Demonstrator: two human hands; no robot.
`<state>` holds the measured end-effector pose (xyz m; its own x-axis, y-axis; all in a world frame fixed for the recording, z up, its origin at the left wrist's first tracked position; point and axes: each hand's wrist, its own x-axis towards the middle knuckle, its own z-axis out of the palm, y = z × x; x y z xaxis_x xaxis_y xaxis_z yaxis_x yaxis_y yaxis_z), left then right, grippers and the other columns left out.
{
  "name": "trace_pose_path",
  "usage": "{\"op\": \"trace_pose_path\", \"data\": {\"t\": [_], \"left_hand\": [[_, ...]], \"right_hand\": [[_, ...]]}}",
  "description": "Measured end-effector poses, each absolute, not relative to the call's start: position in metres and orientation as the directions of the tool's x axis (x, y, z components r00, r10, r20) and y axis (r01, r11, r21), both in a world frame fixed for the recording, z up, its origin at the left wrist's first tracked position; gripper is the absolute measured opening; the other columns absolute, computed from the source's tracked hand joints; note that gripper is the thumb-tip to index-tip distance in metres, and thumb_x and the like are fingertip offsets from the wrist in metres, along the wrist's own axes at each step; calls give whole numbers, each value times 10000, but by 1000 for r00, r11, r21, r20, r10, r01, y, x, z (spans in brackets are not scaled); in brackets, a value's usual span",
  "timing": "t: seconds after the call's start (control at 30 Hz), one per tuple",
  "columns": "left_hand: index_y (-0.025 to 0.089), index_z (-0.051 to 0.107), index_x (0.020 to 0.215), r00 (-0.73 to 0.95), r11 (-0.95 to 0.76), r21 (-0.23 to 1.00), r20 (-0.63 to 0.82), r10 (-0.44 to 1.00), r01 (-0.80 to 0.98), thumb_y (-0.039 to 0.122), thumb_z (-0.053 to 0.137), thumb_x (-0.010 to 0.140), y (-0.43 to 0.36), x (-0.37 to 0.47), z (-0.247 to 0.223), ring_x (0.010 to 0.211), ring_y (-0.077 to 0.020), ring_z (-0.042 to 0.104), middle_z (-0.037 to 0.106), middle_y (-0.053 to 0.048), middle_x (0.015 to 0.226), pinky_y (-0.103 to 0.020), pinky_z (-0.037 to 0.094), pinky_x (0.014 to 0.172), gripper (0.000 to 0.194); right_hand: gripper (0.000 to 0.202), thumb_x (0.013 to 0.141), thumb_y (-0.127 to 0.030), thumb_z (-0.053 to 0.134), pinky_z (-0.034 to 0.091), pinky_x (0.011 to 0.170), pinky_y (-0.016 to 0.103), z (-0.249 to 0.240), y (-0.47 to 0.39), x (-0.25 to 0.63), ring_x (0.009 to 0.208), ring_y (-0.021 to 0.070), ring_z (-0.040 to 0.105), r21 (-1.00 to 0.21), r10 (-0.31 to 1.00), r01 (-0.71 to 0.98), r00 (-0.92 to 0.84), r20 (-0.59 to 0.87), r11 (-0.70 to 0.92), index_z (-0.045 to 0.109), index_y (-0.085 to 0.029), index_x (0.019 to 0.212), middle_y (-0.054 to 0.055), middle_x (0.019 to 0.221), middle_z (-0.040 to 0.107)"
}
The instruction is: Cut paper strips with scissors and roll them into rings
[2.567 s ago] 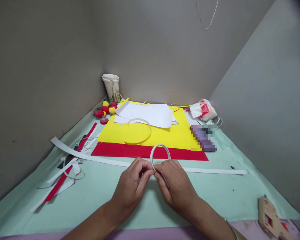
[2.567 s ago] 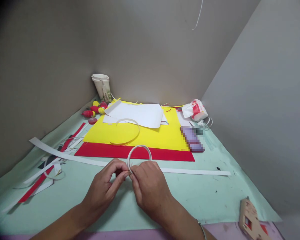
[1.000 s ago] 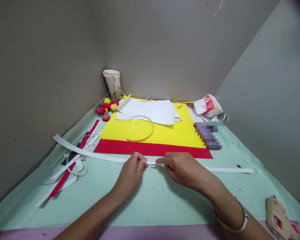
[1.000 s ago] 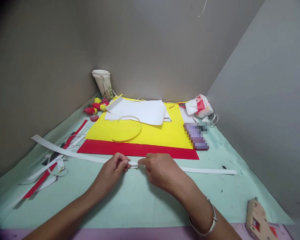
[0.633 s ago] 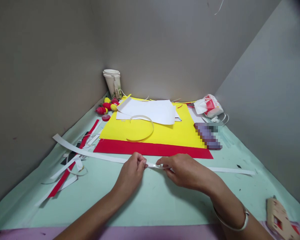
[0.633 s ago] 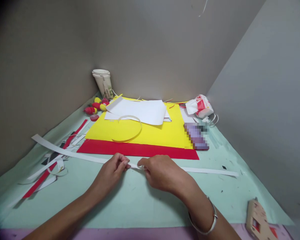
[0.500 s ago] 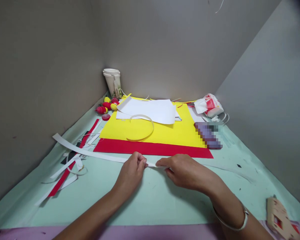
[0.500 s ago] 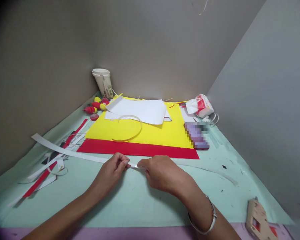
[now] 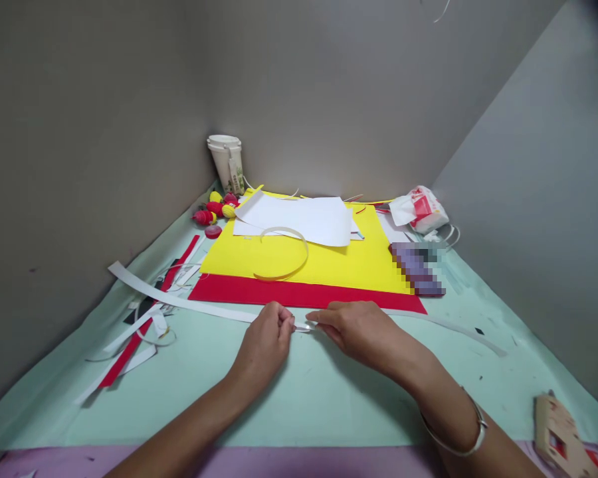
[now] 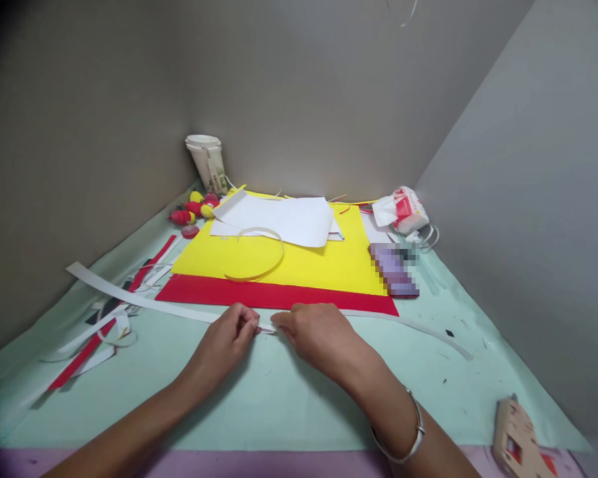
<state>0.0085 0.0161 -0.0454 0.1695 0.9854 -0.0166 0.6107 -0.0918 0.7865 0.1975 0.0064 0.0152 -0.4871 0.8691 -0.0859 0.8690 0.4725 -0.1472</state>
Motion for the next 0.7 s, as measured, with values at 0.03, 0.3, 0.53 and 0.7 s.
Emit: {"op": "trace_pose_path", "data": {"t": [0.03,0.3,0.53,0.7], "left_hand": [[225,459,789,172,-98,783,-12,985,615,278,401,868,16,9,-47,746,-206,568,605,-25,789,-321,412,677,112],[228,440,785,171,-110,772,1,985,626,248,390,868,17,9,-50,744,-200,571,597,-21,788,-316,407,675,99],[229,430,778,180,-120,745,0,984,656,251,384,877,17,10,-48,732,-198,547,578,-19,780,-315,395,662,112],[232,411,771,175,-127,722,8,984,681,247,382,878,15,11,-48,712,-195,529,560,-16,774,-310,384,639,112]], "right_hand": [[265,947,-246,459,244,508,233,15,6,197,687,147,637,-135,859,860,-505,-81,492,655,-333,1102,18,818,697],[285,913,-249,519,165,479,249,10,8,194,668,147,628,-72,819,826,-564,-106,560,628,-389,1136,2,785,673],[346,901,-181,490,171,482,251,11,8,196,660,130,617,-74,824,830,-558,-96,553,633,-387,1140,-3,804,690],[353,901,-197,477,176,491,250,7,10,196,653,142,611,-53,828,832,-554,-83,552,626,-396,1152,-7,797,697]]}}
